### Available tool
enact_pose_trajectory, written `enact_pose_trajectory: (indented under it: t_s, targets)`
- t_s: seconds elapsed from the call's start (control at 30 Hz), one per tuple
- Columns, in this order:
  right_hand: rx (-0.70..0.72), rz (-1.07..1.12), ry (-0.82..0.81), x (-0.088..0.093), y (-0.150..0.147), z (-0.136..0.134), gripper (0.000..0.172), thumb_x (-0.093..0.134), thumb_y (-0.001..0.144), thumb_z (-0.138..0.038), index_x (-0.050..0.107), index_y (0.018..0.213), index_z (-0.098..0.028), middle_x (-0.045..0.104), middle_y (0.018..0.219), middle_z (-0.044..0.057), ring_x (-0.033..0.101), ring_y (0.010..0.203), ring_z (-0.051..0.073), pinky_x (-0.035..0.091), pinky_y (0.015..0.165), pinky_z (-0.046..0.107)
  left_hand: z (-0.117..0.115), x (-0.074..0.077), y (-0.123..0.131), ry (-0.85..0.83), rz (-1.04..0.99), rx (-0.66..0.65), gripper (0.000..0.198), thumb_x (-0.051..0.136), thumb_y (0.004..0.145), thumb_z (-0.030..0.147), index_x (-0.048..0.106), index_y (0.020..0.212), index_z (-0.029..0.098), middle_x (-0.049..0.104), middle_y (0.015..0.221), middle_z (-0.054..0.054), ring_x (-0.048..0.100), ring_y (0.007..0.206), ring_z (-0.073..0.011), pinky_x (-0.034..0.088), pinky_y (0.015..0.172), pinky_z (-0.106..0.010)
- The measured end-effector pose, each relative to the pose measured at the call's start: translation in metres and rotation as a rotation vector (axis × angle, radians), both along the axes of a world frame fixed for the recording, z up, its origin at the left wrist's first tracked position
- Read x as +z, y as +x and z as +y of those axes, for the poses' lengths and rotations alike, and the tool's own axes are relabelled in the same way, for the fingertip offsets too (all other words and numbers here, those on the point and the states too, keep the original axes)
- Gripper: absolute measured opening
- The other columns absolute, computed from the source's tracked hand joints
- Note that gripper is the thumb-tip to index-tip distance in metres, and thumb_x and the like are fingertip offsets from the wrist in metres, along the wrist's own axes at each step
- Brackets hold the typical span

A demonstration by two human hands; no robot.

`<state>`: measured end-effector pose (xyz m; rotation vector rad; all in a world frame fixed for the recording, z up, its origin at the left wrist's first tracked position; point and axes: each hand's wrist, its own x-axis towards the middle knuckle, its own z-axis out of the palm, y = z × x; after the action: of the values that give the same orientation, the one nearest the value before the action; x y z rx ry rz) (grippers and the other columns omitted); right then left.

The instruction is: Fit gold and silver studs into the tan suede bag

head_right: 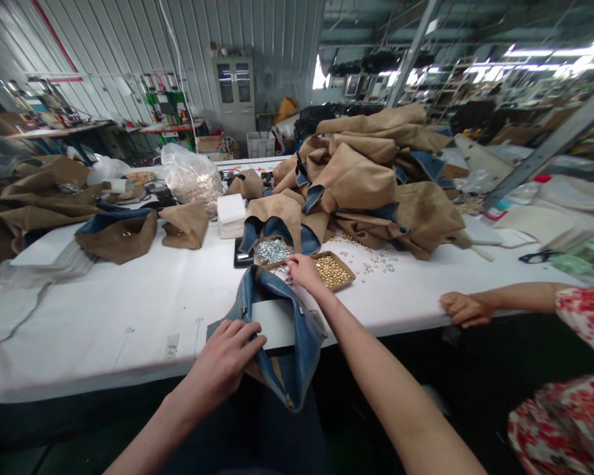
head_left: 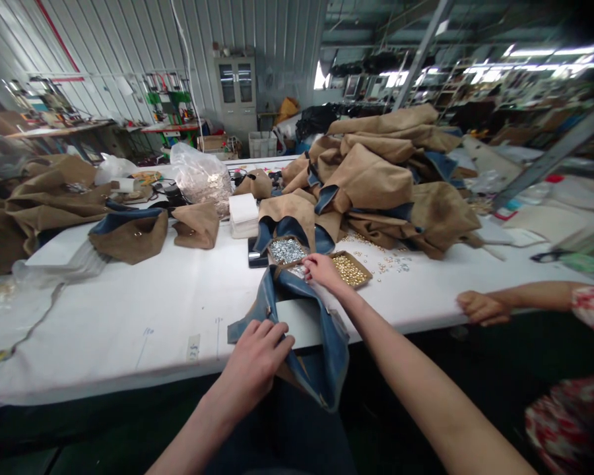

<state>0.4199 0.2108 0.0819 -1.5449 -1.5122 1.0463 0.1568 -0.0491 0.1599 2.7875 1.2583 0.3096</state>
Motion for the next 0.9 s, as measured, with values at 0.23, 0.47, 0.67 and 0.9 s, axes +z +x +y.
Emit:
enact_pose_trajectory:
  t_s: [0.23,0.47,0.67,0.9]
  targets:
    - [-0.117,0.652,-0.195,0.016,0.016,-0.015,0.022,0.051,0.116,-0.004,0.068,0.113,-0.018,0.076,0.098,0.007,0.079,0.088,0.015,0.072,0.089,0.025,-0.001,-0.002,0.001,-0.004,-0.005,-0.002,0.058,0.061,0.099,0.001,0.059,0.153,0.022,0.064,0.157,-0.012,0.059,0.131,-0.0322,0.051,0.106,-0.050]
    - [-0.087,0.924,-0.316,0.021,0.024,-0.021,0.034,0.045,0.126,-0.026,0.074,0.113,-0.015,0.080,0.111,0.015,0.082,0.105,0.020,0.074,0.102,0.033,-0.003,0.000,0.002,-0.014,-0.012,0.005,0.060,0.063,0.096,0.000,0.060,0.151,0.023,0.064,0.158,-0.011,0.059,0.133,-0.0320,0.052,0.107,-0.050]
    - [-0.008,0.998,-0.327,0.024,0.026,-0.026,0.039,0.041,0.127,-0.027,0.076,0.116,-0.013,0.080,0.133,0.020,0.079,0.131,0.024,0.069,0.116,0.038,-0.005,-0.002,-0.001,0.007,-0.024,0.018,0.056,0.062,0.099,0.001,0.060,0.151,0.023,0.065,0.158,-0.010,0.059,0.133,-0.0316,0.051,0.107,-0.050]
    - [-0.115,0.910,-0.228,0.020,0.023,-0.028,0.029,0.051,0.113,0.002,0.072,0.113,-0.017,0.082,0.115,0.011,0.083,0.108,0.015,0.073,0.102,0.027,-0.006,-0.004,-0.001,0.011,-0.031,0.021,0.053,0.062,0.101,0.002,0.062,0.150,0.024,0.065,0.157,-0.012,0.061,0.134,-0.0313,0.052,0.109,-0.049]
